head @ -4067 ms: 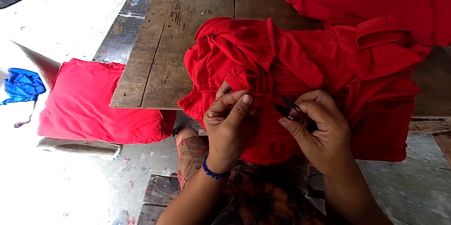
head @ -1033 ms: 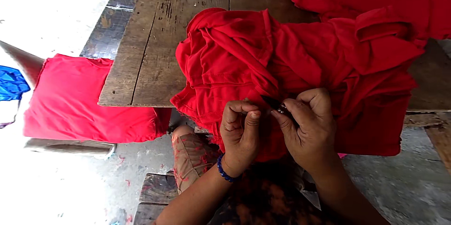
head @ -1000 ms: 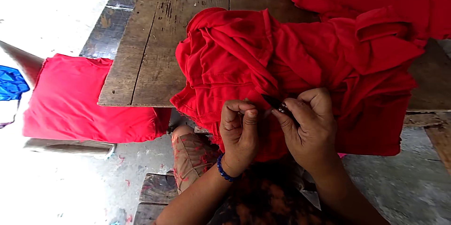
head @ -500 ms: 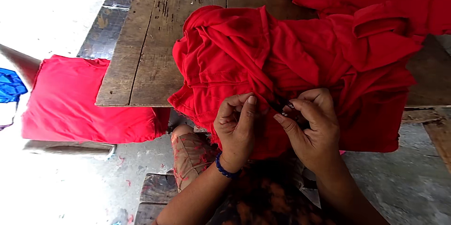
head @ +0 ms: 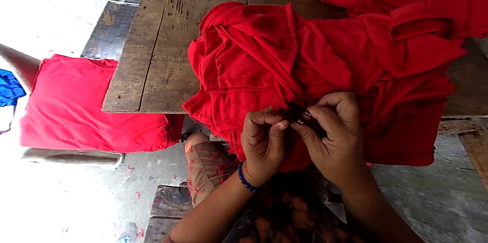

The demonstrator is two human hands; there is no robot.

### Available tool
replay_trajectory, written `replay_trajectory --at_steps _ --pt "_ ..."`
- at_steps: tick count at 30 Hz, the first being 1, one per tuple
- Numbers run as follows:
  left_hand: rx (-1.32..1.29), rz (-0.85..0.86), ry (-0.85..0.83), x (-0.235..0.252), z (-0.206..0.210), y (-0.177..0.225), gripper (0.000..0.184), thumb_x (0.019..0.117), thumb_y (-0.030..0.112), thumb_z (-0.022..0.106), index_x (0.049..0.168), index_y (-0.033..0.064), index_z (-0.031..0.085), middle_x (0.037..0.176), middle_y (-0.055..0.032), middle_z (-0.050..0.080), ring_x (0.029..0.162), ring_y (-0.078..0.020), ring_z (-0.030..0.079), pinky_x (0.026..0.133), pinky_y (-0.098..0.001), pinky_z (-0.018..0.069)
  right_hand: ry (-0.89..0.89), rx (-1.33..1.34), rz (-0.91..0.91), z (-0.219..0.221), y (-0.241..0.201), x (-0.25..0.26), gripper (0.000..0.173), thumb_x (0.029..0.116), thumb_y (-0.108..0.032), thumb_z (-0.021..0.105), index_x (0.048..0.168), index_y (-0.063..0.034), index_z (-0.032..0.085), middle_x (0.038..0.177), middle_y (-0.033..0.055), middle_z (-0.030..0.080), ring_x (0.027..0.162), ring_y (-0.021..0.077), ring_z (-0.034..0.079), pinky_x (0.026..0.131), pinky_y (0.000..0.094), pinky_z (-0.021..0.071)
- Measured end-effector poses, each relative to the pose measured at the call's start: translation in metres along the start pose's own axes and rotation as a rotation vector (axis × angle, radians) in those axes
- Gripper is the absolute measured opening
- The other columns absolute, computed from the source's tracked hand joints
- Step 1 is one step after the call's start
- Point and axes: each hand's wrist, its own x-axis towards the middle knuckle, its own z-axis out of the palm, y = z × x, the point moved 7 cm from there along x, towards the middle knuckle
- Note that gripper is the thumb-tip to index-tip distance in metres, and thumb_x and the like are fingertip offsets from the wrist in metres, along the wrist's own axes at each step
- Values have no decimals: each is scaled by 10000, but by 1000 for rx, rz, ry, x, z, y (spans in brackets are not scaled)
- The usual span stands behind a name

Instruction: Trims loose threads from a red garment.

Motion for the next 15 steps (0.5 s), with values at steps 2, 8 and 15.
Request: replay_trajectory --at_steps 2,8,15 --pt "13 23 -21 0 1 1 59 1033 98 588 1080 132 574 938 43 629 872 -9 631 785 -202 554 9 -11 -21 0 -2 1 243 992 -254 690 1009 -12 689 1030 86 523 860 70 542 703 159 457" --pt "38 5 -26 -3 -1 -1 36 1070 147 532 1099 164 541 983 64 618 922 0 641 819 -219 574 36 -23 -6 -1 -1 1 219 1014 -210 655 987 3 700 967 70 492 805 59 506 668 139 418" --pt "-616 -346 112 1 -5 -8 190 1078 393 456 1164 229 500 1166 -56 689 1001 -236 745 877 -429 630 22 209 55 -5 12 3 200 995 -212 672 1020 -15 658 1034 20 474 892 -23 497 755 75 434"
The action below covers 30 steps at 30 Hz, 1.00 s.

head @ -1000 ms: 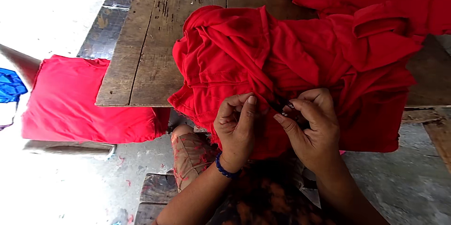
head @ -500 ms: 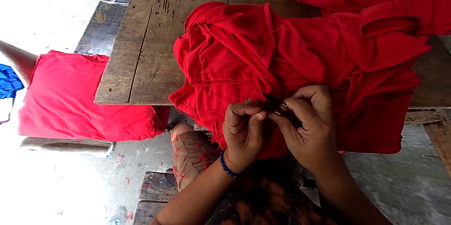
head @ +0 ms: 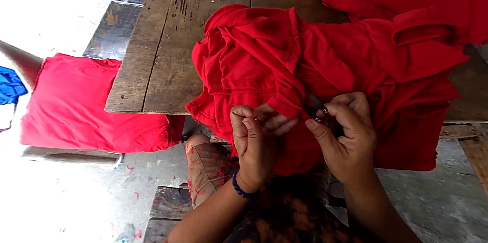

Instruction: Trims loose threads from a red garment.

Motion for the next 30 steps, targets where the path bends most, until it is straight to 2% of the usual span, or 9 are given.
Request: replay_trajectory --at_steps 3,7,10,13,17,22,24,28,30 --pt "-116 -48 19 0 1 2 151 1076 293 515 1208 219 525 1126 -70 688 975 -228 741 888 -420 619 -28 -18 -47 5 -6 0 228 994 -240 688 1009 -12 678 1046 39 487 875 -21 513 742 79 452" --pt "79 -28 78 5 -2 13 378 955 -88 579 1270 117 615 1095 -63 725 955 -166 736 875 -367 624 -13 54 -100 5 -9 3 207 1022 -200 639 1000 5 653 946 20 507 845 -14 516 744 88 447" --pt "357 85 118 14 -8 25 343 939 -63 658 1246 83 703 988 -32 743 857 -123 728 772 -314 636 12 87 -118 1 -9 8 161 1021 -183 627 964 -37 589 933 -5 523 854 -18 528 742 98 455" --pt "437 158 141 20 -10 32 210 928 -5 717 1124 66 745 881 -31 744 717 -94 704 657 -262 617 68 77 -128 -2 -8 12 226 904 -186 760 959 -91 563 929 -38 519 814 -55 495 682 65 410" --pt "495 228 153 25 -8 38 106 935 10 703 999 85 742 897 12 630 686 -47 614 584 -186 563 89 -103 -185 0 -9 17 384 824 -136 828 1160 7 709 1044 76 536 840 22 522 692 91 435" --pt "571 374 106 27 -3 45 104 914 29 737 989 100 752 1194 -19 656 1138 -129 630 944 -278 566 56 -245 -257 7 -15 25 226 910 -48 708 1126 -23 768 1154 178 628 930 128 630 734 188 514" --pt "539 414 63 28 0 47 127 915 1 728 1015 78 737 1230 -58 669 1165 -176 653 976 -336 578 29 -226 -270 9 -17 28 163 901 -29 687 1036 -18 777 1173 194 638 907 121 642 717 185 520" --pt "549 351 14 30 0 49 172 976 -12 651 1107 99 666 1132 -52 746 834 -87 742 616 -217 618 -56 2 -262 5 -18 46 142 958 -12 597 1034 70 686 1113 153 662 910 44 618 775 132 510" --pt "576 220 -35 33 -6 45 236 1001 4 611 1194 140 626 1014 28 735 771 -23 683 625 -172 566 -95 152 -172 3 -10 63 147 1010 -50 549 1064 53 639 935 36 633 749 -43 543 666 89 465"
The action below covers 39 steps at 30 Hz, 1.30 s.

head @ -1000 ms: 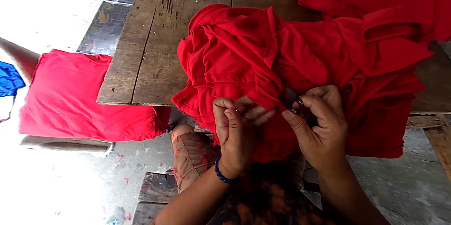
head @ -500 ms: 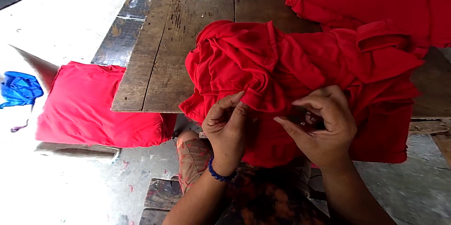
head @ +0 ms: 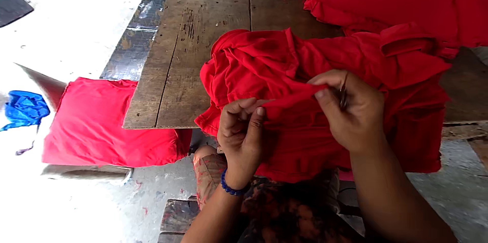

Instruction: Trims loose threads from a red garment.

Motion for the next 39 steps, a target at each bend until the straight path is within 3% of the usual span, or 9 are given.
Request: replay_trajectory --at_steps 3,9,15,18,26,29,31,35,39 --pt "-61 -196 -100 5 -2 -15 286 1029 -8 523 1250 172 527 910 38 682 646 -3 586 559 -142 489 -55 334 237 8 31 18 107 1048 -117 516 1004 -114 613 715 -133 475 529 -69 373 468 102 314" --pt "-94 -290 -166 6 -5 -30 198 1087 186 497 1201 164 657 919 59 670 638 0 582 540 -157 500 -83 620 504 20 53 25 292 1069 -128 489 797 -198 566 636 -115 504 476 -47 404 396 110 282" --pt "219 18 -238 15 17 -13 277 883 75 789 1134 -22 723 1082 -24 739 987 -69 699 890 -249 590 -108 572 480 25 50 24 268 1048 -99 522 799 -188 564 623 -130 490 497 -57 417 444 102 327" --pt "255 47 -192 19 23 -14 62 935 -1 702 985 -7 737 956 -2 746 884 -31 698 807 -213 588 -105 559 514 26 52 23 282 1041 -94 532 776 -188 554 607 -126 469 483 -55 390 432 108 301" --pt "39 -205 -94 19 2 -28 344 1126 365 298 916 236 537 718 109 493 604 9 499 555 -147 445 -138 586 681 30 58 22 320 1047 -100 541 735 -169 547 588 -93 463 438 -33 351 386 121 241" --pt "174 -21 -252 21 12 -21 158 1057 362 554 1014 216 594 832 132 563 718 51 543 643 -119 471 -142 601 712 31 59 22 319 1045 -97 541 734 -167 537 583 -86 466 435 -27 354 387 124 248" --pt "324 133 -340 21 24 -15 217 908 110 763 1083 -6 704 980 -31 732 891 -41 690 826 -201 576 -147 607 720 31 61 22 302 1043 -96 543 747 -157 550 586 -80 489 441 -27 380 394 124 270" --pt "466 166 -307 21 33 -16 74 926 -27 690 980 -63 726 916 -59 745 847 -30 699 789 -192 581 -167 600 703 33 61 22 318 1038 -86 538 729 -163 535 571 -86 466 437 -29 354 399 131 244" --pt "204 -132 -165 17 13 -22 137 1053 125 554 941 145 630 800 80 610 678 10 580 610 -158 507 -169 612 686 34 60 20 322 1042 -85 539 727 -154 534 577 -84 452 445 -24 349 403 132 241"
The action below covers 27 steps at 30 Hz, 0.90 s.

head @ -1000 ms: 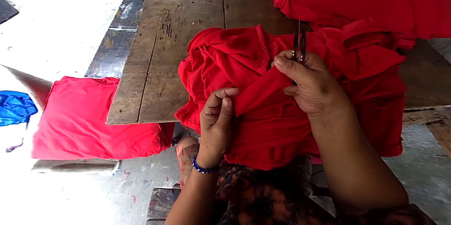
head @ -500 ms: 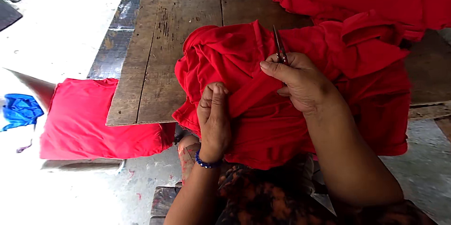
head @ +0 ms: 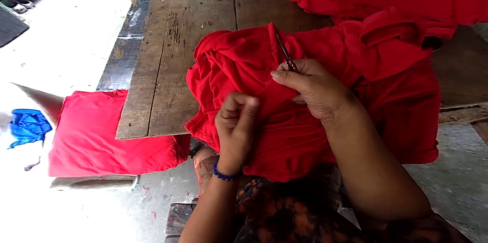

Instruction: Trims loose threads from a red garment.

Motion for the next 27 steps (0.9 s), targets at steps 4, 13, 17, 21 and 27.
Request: replay_trajectory --at_steps 4,13,17,21,27 --pt "-248 -140 76 -7 -11 -10 264 1125 298 340 948 233 526 680 93 533 575 -4 547 522 -163 480 18 18 7 -2 1 -2 319 1048 -90 531 737 -162 538 593 -84 472 445 -30 360 392 123 242" --pt "61 148 -85 4 5 7 132 982 165 679 1090 90 666 746 75 614 618 27 554 574 -132 485 6 30 10 -2 3 -2 296 1045 -90 538 756 -155 542 585 -79 474 445 -26 365 399 126 256" --pt "263 179 -79 6 13 9 65 970 2 649 977 -26 707 859 -4 705 738 5 647 676 -159 555 11 19 13 -2 3 -1 294 1045 -95 539 758 -158 546 588 -84 469 441 -28 360 395 126 248" --pt "-74 -105 28 -2 -6 0 259 1124 226 372 968 177 573 733 78 564 602 -5 563 547 -162 500 47 29 20 -6 2 0 313 1063 -114 524 754 -164 538 599 -80 481 435 -25 354 383 126 237" --pt "-551 -166 1 -17 1 8 349 1071 498 417 1125 205 598 965 -12 749 889 -136 752 815 -312 623 115 -41 -66 -6 1 1 229 1015 -93 615 793 -145 596 596 -95 504 436 -42 370 393 115 268"
